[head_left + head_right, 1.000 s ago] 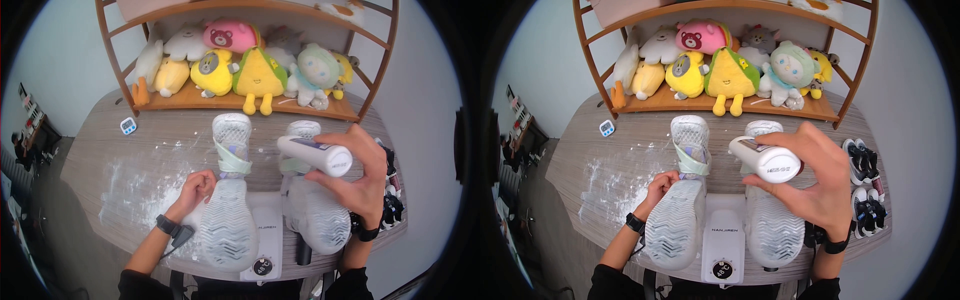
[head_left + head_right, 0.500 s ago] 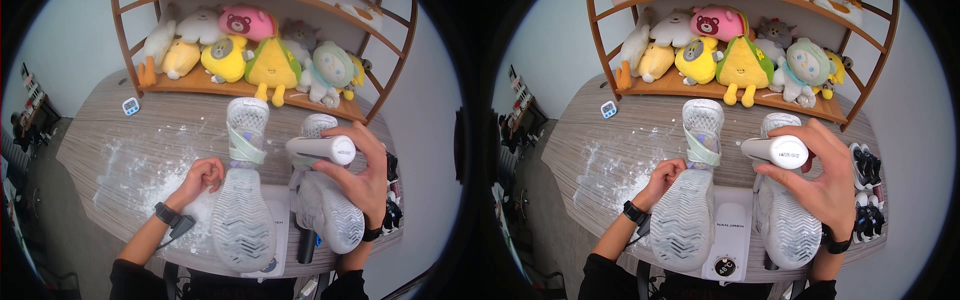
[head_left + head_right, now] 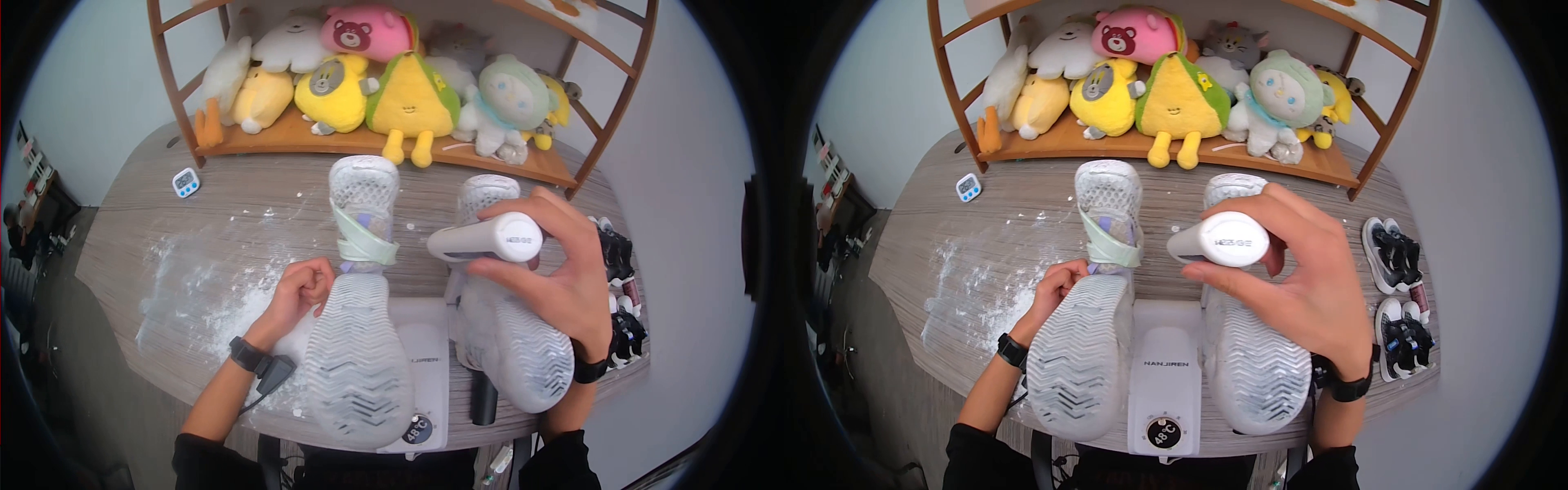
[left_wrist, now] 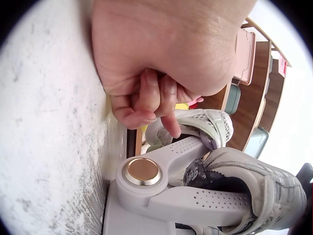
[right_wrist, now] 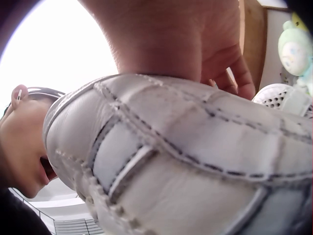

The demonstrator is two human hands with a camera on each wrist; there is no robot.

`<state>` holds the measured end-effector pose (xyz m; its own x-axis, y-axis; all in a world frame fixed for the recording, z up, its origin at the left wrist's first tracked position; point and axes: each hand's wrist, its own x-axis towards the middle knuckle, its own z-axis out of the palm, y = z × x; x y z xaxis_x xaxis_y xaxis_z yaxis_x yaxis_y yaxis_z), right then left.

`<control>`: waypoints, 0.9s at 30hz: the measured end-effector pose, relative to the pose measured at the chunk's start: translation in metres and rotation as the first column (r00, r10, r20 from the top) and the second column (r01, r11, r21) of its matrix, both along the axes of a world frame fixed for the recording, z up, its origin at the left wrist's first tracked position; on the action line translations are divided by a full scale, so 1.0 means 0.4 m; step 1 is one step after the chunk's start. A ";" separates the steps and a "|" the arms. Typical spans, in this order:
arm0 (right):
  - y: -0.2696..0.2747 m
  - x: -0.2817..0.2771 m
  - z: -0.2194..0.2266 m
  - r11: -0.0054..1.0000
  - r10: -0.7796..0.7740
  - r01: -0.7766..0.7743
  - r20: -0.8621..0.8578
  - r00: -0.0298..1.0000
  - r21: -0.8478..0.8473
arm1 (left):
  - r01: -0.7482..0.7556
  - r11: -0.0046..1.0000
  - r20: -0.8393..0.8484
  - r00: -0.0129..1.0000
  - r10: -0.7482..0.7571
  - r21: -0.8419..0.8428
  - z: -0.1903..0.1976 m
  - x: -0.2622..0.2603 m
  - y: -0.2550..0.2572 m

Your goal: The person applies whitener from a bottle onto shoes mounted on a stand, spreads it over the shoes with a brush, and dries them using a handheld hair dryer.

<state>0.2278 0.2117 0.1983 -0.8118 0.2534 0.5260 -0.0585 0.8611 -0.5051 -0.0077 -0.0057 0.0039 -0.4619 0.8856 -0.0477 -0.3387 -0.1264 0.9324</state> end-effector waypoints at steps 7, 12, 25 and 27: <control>0.020 0.029 0.024 1.000 -0.024 0.026 -0.092 0.996 0.017 | -0.010 1.000 0.005 1.000 0.009 0.022 -0.011 -0.002 0.002; 0.044 0.048 0.034 0.998 0.021 -0.015 -0.104 0.994 0.053 | -0.011 1.000 -0.005 1.000 0.011 0.010 -0.019 -0.007 -0.001; 0.062 0.066 0.045 0.984 0.178 -0.178 0.019 0.984 0.008 | -0.150 0.985 0.001 0.989 0.150 -0.082 0.017 0.033 0.008; 0.067 0.070 0.047 0.984 0.180 -0.180 0.005 0.984 0.004 | -0.132 0.987 0.036 0.990 0.135 -0.087 0.005 0.022 0.008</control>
